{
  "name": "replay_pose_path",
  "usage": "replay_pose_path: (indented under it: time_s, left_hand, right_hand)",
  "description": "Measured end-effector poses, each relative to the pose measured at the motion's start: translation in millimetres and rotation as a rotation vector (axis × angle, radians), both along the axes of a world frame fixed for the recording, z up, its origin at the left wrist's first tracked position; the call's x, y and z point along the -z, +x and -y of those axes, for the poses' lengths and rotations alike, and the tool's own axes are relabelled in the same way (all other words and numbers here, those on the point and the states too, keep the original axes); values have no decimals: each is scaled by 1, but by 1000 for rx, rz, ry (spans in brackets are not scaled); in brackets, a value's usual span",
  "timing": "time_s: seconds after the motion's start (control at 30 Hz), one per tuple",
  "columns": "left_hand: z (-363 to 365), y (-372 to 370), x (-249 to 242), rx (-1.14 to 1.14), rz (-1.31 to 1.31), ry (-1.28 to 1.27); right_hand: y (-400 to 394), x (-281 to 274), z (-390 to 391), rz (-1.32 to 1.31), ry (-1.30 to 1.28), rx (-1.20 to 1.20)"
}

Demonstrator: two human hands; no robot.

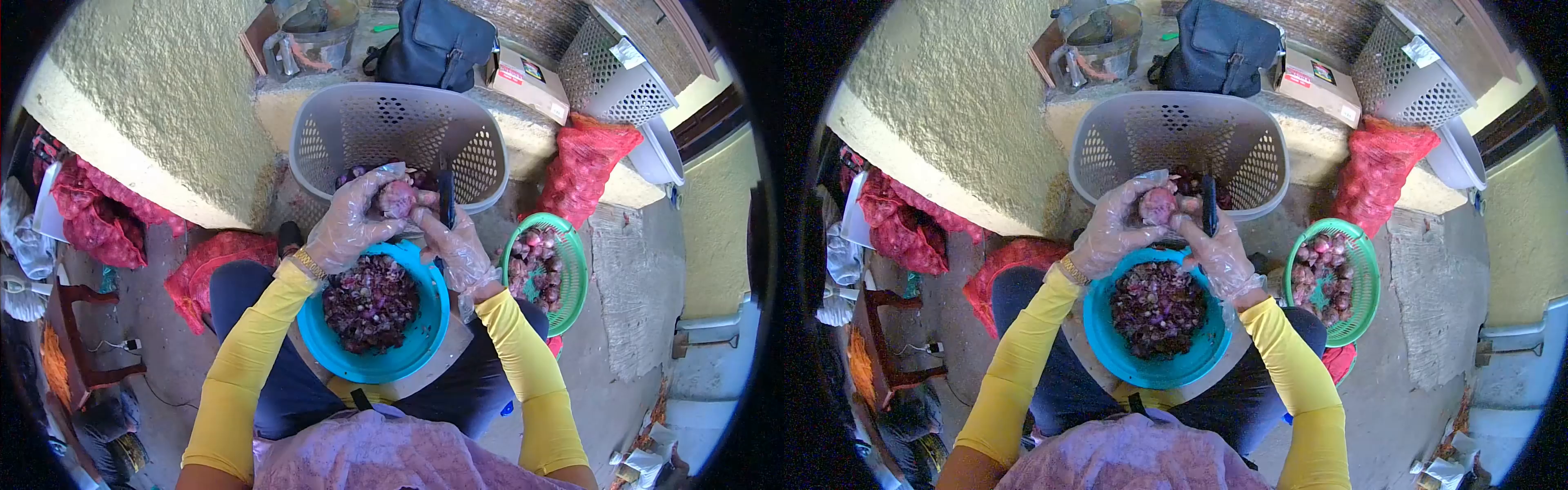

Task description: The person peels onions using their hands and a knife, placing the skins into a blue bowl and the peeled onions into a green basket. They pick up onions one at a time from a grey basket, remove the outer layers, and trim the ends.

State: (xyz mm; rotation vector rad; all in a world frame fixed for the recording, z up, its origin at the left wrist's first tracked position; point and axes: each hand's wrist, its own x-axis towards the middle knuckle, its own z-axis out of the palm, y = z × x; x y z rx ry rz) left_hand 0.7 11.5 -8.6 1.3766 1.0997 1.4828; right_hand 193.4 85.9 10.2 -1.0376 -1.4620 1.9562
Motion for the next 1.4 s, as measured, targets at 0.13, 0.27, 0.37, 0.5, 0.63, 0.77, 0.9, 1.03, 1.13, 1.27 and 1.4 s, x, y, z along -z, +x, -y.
replay_pose_path:
  time_s: [0.13, 0.27, 0.37, 0.5, 0.63, 0.77, 0.9, 1.03, 1.13, 1.27, 1.4]
  left_hand:
    - [-1, 1, 6, -23, -34, 2]
    - [2, 6, -3, 7, 81, -68]
    - [-3, 0, 7, -104, -148, -67]
    - [-8, 5, 18, -76, 237, -146]
    - [-8, 6, 15, -69, 264, -111]
    - [-12, 4, 18, -91, 271, -118]
    - [-12, 6, 14, -97, 305, -147]
    - [-19, 7, 18, -147, 276, -96]
    - [-17, 11, 8, -197, 130, -72]
    - [-9, -2, 2, -191, -456, 81]
    - [-10, -6, 16, -239, -732, 24]
  right_hand:
    - [-2, 3, 1, -19, -5, 9]
    - [3, 10, -5, -24, -19, -19]
    - [6, 12, -8, -19, -27, 31]
    - [15, 27, -11, 0, 145, 12]
    - [6, 33, -14, -75, 1, 85]
    - [-3, 16, -7, -168, -169, 156]
    - [-1, 36, -16, -116, -29, 121]
    - [2, 19, -6, -62, 42, 108]
    - [10, 28, -5, 108, 345, 65]
    - [25, 45, 12, 249, 654, 73]
    - [24, 31, 52, 416, 463, 39]
